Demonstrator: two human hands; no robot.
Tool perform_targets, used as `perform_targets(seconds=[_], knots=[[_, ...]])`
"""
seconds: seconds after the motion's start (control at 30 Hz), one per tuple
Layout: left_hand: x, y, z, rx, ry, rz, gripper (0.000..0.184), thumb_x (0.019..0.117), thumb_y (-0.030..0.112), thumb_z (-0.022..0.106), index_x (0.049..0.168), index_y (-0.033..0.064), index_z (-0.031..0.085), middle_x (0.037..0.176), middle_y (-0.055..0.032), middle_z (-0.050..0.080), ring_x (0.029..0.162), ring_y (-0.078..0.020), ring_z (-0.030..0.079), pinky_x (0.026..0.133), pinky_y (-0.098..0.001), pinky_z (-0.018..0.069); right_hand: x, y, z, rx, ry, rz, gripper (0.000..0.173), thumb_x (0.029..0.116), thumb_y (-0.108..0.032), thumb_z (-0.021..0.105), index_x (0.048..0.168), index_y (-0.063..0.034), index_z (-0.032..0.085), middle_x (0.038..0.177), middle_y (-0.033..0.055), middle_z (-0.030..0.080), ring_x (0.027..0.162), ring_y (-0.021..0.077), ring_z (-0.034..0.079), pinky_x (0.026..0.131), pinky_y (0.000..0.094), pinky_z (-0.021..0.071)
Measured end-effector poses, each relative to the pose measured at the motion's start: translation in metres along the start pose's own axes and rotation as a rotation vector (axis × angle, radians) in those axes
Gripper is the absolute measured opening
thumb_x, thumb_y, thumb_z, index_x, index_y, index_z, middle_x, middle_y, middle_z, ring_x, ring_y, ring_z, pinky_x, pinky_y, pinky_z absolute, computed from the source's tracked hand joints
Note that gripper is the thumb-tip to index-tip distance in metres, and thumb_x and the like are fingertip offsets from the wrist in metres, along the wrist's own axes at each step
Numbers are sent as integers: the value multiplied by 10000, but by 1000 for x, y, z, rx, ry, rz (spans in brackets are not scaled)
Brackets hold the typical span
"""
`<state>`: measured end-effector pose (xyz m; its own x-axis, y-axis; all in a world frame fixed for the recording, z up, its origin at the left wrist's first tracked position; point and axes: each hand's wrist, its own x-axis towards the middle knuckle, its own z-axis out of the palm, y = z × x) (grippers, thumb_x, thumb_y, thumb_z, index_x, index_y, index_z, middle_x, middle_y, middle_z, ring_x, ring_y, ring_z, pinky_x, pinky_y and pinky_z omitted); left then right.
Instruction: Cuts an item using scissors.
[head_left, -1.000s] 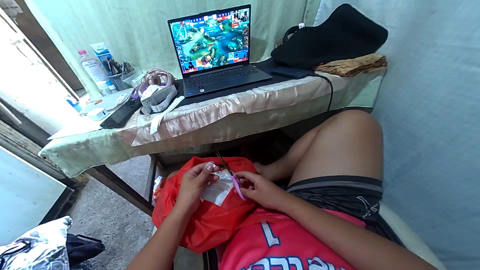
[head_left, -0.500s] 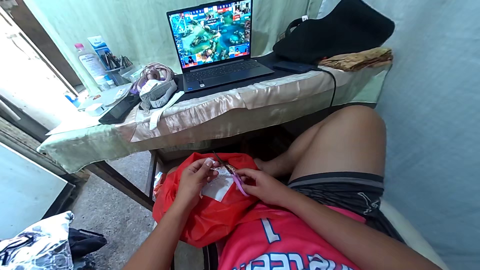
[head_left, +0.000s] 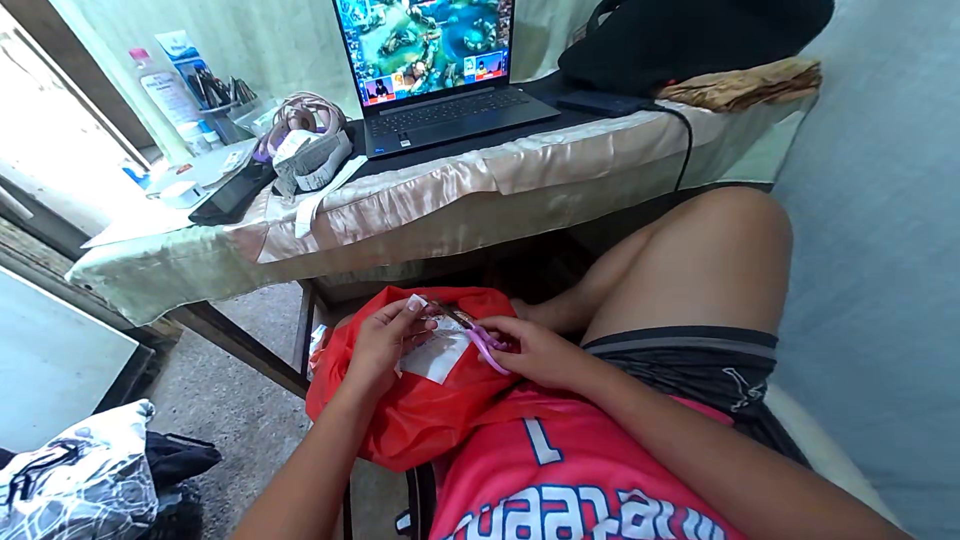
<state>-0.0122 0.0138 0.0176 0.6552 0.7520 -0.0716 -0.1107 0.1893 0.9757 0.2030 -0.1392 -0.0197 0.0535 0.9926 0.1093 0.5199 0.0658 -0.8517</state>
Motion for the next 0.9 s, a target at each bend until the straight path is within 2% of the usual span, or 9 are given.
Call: perform_targets(seconds=[0.43,0.9], knots=[[-1,0,0,42,-15,-42,271,1068,177,555,1204,-25,674,1076,-153,740,940,-255,741,862,-414,626,0,-2,-3,-107,11,-17,442,1003,-300,639,1425,-171,612,1289,42,671,1142,88,639,1024,292,516],[-2,0,2,52,-19,-55,273,1065,189,563,1206,-15,678,1097,-145,738,920,-243,742,840,-393,628,-1,-1,-3,-107,2,-19,439,1013,-301,633,1431,-166,612,1262,35,688,1107,83,654,1011,294,523]])
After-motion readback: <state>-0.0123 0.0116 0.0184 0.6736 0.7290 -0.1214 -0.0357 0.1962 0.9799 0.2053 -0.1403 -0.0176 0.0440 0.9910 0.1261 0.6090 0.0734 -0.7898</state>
